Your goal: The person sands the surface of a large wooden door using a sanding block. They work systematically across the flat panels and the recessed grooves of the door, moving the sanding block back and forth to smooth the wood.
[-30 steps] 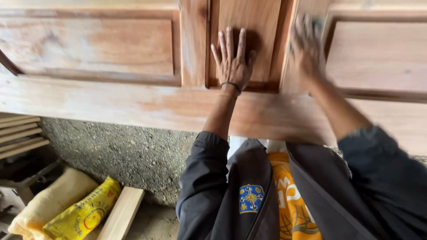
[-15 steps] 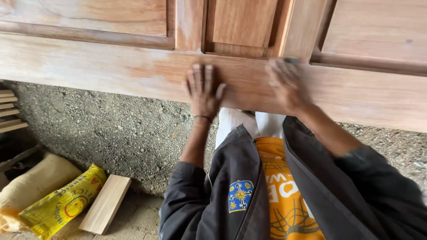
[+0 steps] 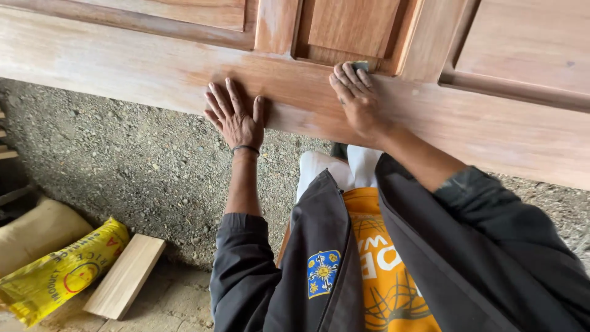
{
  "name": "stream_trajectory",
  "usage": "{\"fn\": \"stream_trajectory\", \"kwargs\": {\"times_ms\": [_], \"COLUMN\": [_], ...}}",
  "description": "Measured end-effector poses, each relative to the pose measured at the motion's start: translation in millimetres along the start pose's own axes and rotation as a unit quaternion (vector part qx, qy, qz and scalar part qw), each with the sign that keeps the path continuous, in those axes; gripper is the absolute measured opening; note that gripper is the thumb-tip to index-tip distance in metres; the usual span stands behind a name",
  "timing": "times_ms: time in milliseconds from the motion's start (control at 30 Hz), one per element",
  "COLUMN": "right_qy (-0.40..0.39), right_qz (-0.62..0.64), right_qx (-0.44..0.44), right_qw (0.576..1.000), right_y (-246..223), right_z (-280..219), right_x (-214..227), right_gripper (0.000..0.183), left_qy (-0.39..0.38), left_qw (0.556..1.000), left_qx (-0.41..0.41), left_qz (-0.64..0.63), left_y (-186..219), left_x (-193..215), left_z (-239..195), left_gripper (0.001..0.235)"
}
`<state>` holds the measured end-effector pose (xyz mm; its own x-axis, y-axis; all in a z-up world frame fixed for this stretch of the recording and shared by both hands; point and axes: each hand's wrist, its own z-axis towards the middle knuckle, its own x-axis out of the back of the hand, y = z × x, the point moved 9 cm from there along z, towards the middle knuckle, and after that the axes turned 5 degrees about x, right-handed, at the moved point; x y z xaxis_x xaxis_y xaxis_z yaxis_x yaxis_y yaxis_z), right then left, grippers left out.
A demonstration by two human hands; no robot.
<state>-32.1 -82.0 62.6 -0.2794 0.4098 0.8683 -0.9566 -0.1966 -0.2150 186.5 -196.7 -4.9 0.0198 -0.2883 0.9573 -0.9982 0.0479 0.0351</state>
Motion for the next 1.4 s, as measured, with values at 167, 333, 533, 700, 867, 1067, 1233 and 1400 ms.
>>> {"fn": "stream_trajectory", "kwargs": {"times_ms": [167, 333, 533, 700, 867, 1067, 1233, 1400], "right_qy": [-0.043, -0.003, -0.128, -0.029, -0.119, -0.069, -0.215, -0.211], "right_qz": [0.107, 0.08, 0.202, 0.219, 0.145, 0.121, 0.617, 0.727], "right_qx": [-0.012, 0.001, 0.054, 0.12, 0.051, 0.163, -0.198, -0.389], "right_qw": [0.993, 0.997, 0.969, 0.968, 0.981, 0.977, 0.731, 0.525], "right_y": [65.8, 29.0, -41.1, -13.2, 4.4, -58.6, -27.1, -23.6], "right_z": [-85.8, -48.1, 58.3, 7.9, -23.7, 77.9, 115.2, 85.7], "right_x": [33.7, 7.7, -45.3, 18.4, -2.7, -80.8, -44.1, -29.9], "right_gripper": [0.038, 0.028, 0.032, 0.027, 0.029, 0.022, 0.024, 0.022], "left_qy": [-0.004, -0.015, -0.014, -0.011, -0.003, 0.003, 0.038, -0.022], "left_qw": [1.0, 0.999, 0.998, 0.997, 0.997, 0.995, 0.94, 0.613], "left_qx": [0.019, 0.018, 0.017, 0.012, 0.006, -0.001, -0.015, -0.056], "left_qz": [-0.007, -0.028, -0.057, -0.071, -0.078, -0.103, -0.337, -0.787], "left_y": [-1.0, -2.1, -0.3, -2.1, -0.9, -2.9, 5.5, 61.9], "left_x": [3.2, -2.1, 8.2, 6.6, 3.9, 9.7, 19.4, 28.9], "left_z": [-1.9, 0.1, -2.5, -0.1, 1.5, -1.5, -2.1, -35.0], "left_gripper": [0.07, 0.073, 0.073, 0.071, 0.071, 0.071, 0.052, 0.035]}}
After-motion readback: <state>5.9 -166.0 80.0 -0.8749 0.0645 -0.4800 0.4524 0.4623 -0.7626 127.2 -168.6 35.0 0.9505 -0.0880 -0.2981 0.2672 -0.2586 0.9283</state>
